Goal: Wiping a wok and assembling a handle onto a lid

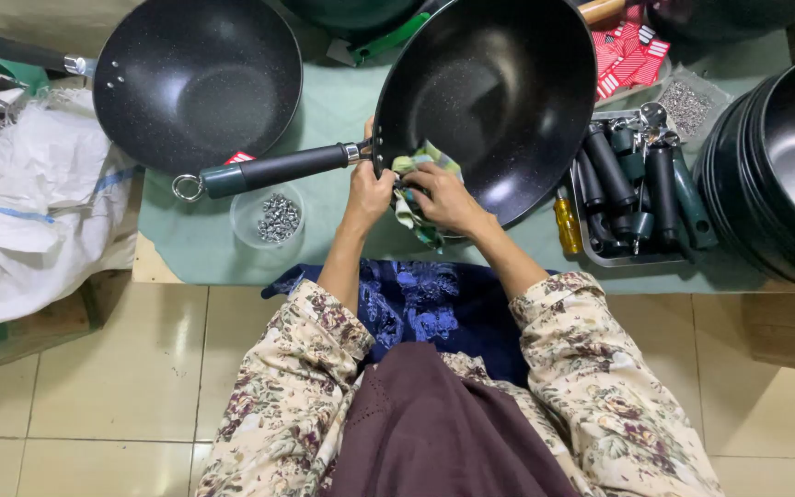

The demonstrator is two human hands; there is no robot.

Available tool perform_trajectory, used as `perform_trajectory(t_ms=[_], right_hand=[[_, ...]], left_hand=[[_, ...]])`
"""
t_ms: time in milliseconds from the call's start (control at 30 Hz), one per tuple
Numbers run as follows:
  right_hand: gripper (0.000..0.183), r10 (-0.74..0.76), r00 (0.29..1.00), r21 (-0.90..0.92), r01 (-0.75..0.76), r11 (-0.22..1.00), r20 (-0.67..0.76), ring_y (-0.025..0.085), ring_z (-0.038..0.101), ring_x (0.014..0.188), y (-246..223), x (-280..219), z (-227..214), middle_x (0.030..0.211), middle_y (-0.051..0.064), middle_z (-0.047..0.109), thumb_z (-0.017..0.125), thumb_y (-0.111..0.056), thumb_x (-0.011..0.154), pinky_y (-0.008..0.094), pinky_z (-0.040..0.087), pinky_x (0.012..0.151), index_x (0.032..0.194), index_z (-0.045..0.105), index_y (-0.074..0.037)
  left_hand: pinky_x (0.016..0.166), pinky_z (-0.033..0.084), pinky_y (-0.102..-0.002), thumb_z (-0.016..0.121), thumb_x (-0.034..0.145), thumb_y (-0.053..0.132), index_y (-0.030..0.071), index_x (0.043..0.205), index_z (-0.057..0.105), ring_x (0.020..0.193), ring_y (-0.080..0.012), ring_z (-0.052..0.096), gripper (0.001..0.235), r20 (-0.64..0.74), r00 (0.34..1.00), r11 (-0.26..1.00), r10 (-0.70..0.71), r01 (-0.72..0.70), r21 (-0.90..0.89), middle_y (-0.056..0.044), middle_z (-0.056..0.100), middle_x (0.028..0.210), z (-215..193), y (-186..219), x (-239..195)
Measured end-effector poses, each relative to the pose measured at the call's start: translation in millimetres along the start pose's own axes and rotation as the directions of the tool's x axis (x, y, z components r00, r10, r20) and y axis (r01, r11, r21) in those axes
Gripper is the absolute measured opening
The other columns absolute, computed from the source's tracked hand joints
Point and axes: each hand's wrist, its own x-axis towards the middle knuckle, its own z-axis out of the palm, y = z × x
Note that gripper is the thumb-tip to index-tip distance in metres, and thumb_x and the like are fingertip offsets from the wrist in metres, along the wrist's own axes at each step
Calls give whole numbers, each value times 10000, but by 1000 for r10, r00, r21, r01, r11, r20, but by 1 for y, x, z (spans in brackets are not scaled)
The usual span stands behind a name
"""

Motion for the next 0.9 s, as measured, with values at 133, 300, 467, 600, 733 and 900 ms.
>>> perform_trajectory(t_ms=[133, 300, 467, 600, 733, 900], right_hand=[[329, -99, 995, -191, 97, 977, 1, 348, 590, 1299, 20, -6, -11, 1345, 122, 670, 677, -321, 968, 533, 317, 1109, 1288, 714, -250], [524, 106, 994, -671, -74, 738, 8, 463, 273, 1509, 24, -17, -57, 1652, 48, 440, 724, -447, 905, 882, 180, 1014, 1385, 688, -237], [886, 444, 891, -578, -414, 703, -98, 629, 248, 1457, 74, -21, -77, 1679, 292, 144, 738, -374, 936, 891, 138, 1040, 1657, 274, -151], [1033, 373, 883, -629, -466, 622, -285, 663, 432, 1251, 123, -25, -10, 1541, 447, 211, 921, -304, 800, 745, 527, 822, 1596, 344, 10], [681, 208, 958, -767, -284, 575, -199, 630, 634, 1067, 82, -27, 48, 1217, 520, 531, 716, -263, 905, 588, 580, 748, 1425, 514, 127], [509, -20, 996, -28, 18, 999, -92, 540, 648, 1099, 20, -7, 31, 1486, 258, 480, 709, -56, 831, 552, 596, 855, 1321, 657, -184]], left_hand=[[594, 476, -503, 629, 809, 193, -18, 689, 593, 612, -358, 620, 246, 2, 1000, 1000, 12, -12, 0, -260, 566, 612, -11, 46, -12], [587, 484, -488, 637, 801, 184, -10, 690, 582, 612, -345, 629, 230, -19, 1000, 1000, 17, -17, -6, -253, 570, 614, -27, 101, -26], [583, 491, -470, 639, 807, 177, 2, 695, 573, 607, -326, 631, 218, -15, 1000, 1000, 7, -7, -5, -237, 571, 609, -27, 91, -30], [565, 477, -473, 647, 851, 190, -9, 722, 586, 604, -337, 633, 244, -45, 999, 1000, 19, -19, 6, -247, 605, 623, -33, 130, -38], [550, 465, -448, 657, 904, 226, 21, 731, 581, 600, -274, 608, 279, -21, 999, 1000, 27, -27, 2, -196, 590, 615, -15, 66, -17], [534, 456, -441, 658, 912, 239, 22, 695, 572, 572, -281, 591, 318, -38, 999, 1000, 26, -25, 8, -204, 567, 591, -6, 27, -12]])
